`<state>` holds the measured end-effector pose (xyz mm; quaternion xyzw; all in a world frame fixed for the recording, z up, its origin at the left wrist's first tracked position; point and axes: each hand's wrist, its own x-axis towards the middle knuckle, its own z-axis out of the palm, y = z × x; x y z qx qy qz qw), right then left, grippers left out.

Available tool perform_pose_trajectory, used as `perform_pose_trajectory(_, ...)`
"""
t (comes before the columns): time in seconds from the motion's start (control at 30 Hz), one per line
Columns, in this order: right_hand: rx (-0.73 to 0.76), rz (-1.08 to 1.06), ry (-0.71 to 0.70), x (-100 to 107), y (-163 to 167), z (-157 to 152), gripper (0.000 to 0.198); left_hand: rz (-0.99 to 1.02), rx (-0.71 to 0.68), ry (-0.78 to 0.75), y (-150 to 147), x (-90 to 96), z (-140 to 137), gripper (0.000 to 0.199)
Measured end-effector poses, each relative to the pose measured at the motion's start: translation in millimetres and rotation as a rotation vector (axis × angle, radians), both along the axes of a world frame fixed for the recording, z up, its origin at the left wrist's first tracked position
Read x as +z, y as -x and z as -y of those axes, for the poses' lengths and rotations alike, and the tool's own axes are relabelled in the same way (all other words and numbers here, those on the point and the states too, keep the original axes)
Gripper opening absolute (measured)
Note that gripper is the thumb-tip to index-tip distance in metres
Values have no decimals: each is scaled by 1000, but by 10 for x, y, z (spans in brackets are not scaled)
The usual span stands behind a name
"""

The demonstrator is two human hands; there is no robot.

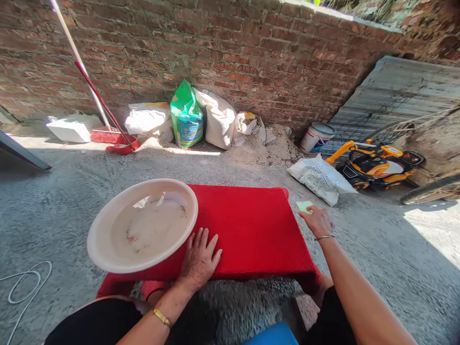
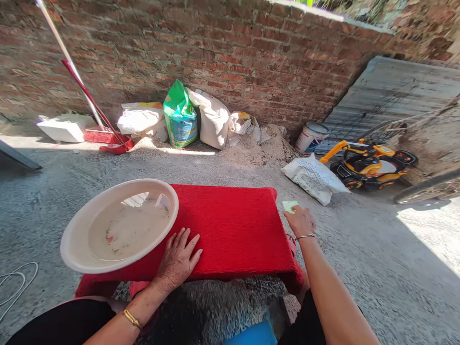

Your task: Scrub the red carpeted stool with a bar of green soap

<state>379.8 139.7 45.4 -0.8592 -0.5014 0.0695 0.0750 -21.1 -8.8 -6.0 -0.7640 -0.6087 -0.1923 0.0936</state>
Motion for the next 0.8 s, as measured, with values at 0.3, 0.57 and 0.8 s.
perform_pose_trajectory(0.3,393,-48,-144,-15,1416,-205,46,-53,-15,-30,24,-5,-11,34)
perform_pose_trajectory(0.57,611,55,-67,-95,1776,-518,48,-76,-36,-27,38,6,-21,35)
perform_pose_trajectory(0.8,230,97,20,51,190,-201,46,24,-7,0,5,-24,-1,35)
